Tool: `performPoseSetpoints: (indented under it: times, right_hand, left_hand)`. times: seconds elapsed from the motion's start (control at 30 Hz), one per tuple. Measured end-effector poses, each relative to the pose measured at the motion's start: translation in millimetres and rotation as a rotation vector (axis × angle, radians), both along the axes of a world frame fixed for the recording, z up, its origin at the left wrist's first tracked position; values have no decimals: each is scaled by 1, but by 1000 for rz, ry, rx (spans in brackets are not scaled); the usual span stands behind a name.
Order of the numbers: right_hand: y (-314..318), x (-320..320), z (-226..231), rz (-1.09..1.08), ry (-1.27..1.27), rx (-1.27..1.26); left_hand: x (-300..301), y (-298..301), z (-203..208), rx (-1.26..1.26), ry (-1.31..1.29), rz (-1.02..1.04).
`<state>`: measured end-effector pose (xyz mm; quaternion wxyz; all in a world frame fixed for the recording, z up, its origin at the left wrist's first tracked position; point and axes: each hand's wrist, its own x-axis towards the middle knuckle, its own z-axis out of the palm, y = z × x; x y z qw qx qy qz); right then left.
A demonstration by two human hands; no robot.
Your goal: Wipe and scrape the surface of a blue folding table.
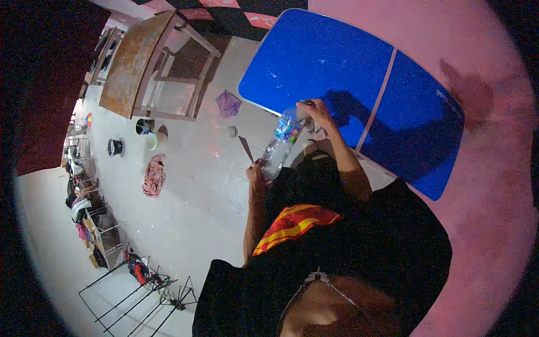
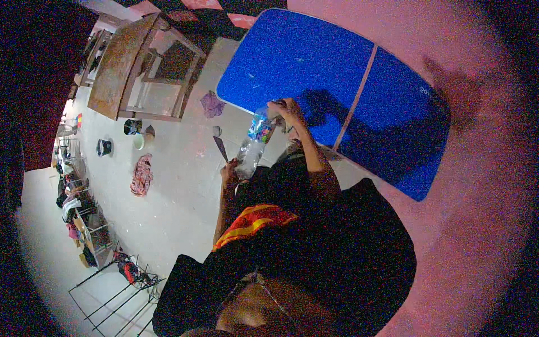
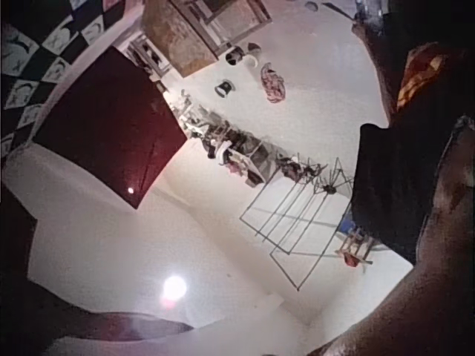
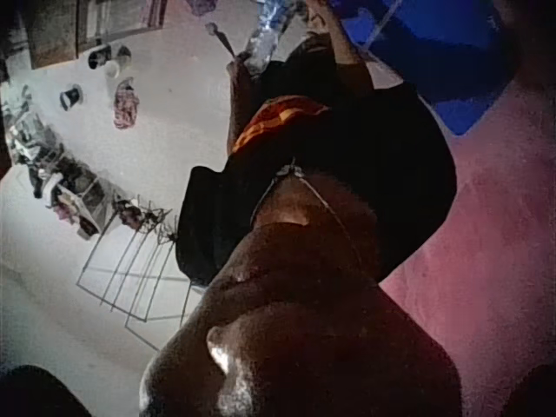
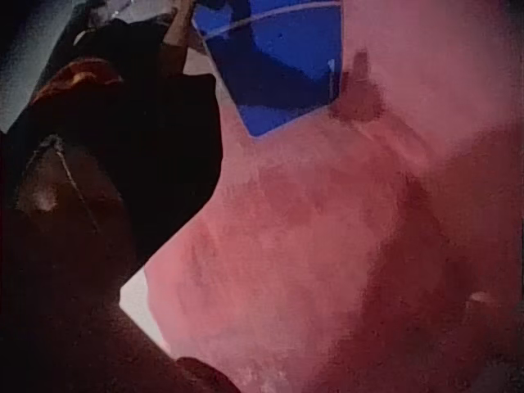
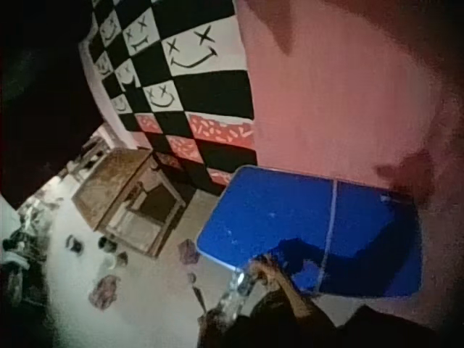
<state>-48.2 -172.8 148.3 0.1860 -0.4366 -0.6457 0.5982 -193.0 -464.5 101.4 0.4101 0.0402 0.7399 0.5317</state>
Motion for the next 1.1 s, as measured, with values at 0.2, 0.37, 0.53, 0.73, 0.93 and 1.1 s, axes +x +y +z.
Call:
performPoseSetpoints:
  times: [0.2,0.37,0.53,0.73,0.93,1.1]
  right_hand:
    - [34,-13,-20,36,9,-130]
    - [36,-20,-43,69,95,-183]
    - [31,-25,-43,99,-14,-181]
    - [31,-20,-33,1,50,-349]
    - [33,-23,-34,6,127,-203]
    - [30,-23,-37,14,75,-280]
  left_hand:
    - [-5,39,25,-258,-53,174]
    - [-6,49,48,-362,88,142]
    - [-10,48,69,-405,152,106]
    - [-15,56,70,-533,144,91]
    - [-14,53,56,-503,142,134]
    - [-15,54,62,-656,307,40]
